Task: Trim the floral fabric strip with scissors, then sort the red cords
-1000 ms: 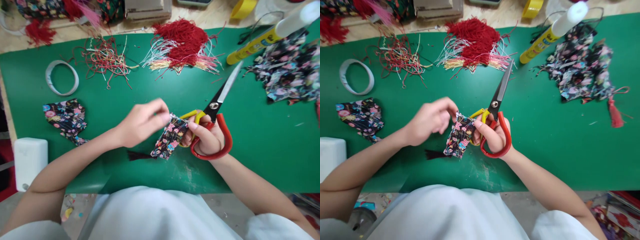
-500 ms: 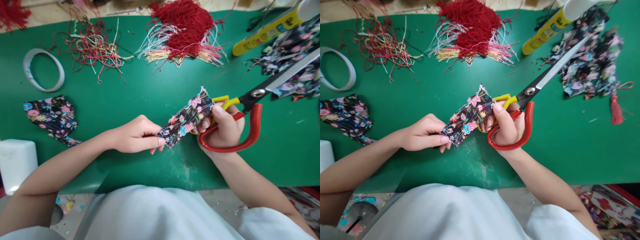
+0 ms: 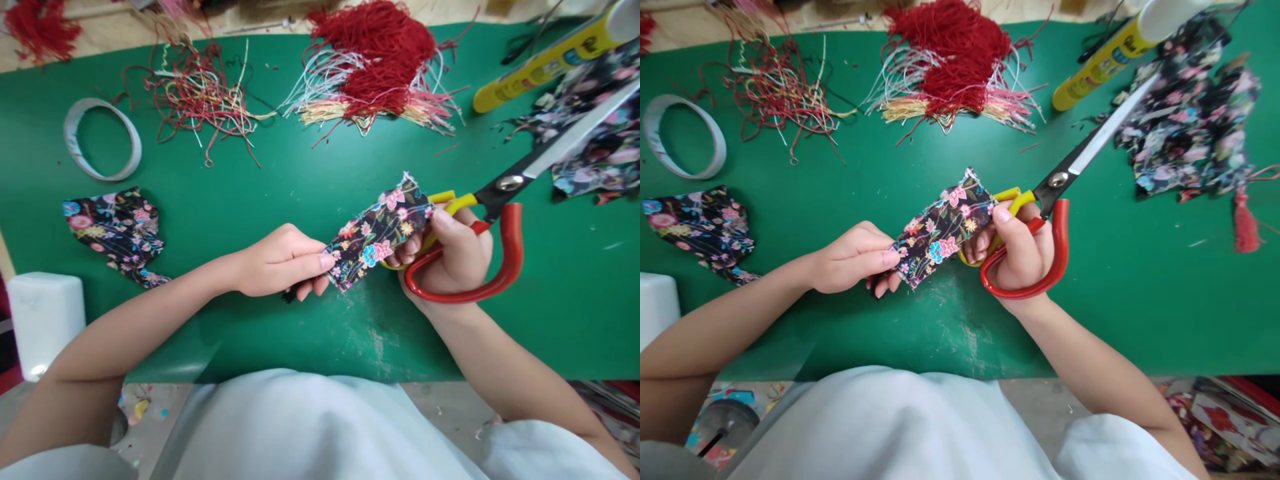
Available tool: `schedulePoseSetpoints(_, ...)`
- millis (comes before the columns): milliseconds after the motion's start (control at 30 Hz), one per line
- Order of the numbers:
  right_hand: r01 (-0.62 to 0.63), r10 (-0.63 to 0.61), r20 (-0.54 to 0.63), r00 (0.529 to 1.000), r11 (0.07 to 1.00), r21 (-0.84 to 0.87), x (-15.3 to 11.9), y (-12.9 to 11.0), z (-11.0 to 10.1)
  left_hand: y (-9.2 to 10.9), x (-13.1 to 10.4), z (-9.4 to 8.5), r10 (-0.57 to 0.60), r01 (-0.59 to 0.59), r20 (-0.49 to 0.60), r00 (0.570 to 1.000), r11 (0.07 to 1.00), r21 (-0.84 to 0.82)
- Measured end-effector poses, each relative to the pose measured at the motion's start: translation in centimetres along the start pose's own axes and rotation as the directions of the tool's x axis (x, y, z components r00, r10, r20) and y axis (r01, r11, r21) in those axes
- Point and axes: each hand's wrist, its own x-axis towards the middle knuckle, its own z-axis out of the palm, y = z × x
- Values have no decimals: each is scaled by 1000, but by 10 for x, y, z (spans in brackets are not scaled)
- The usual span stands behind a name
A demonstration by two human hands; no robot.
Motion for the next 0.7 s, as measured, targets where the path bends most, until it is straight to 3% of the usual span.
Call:
schedulePoseSetpoints(200,32,-31,22,999,998,-54,-8,4,-1,-1,2,3,-91,85,-64,994,991,-102)
schedulePoseSetpoints(433,254,-189,191,963,872,-419,-21,4,5,-4,3,4,-59,53,-97,994,996,-67)
schedulePoseSetpoints(600,225,-149,216,965,893,-389,-19,-2,7,-6,5,3,53,-47,-65,996,995,88)
schedulePoseSetpoints(700,186,-102,237,966,912,-365,-17,-5,6,-11,8,4,73,-90,-179,981,992,-93)
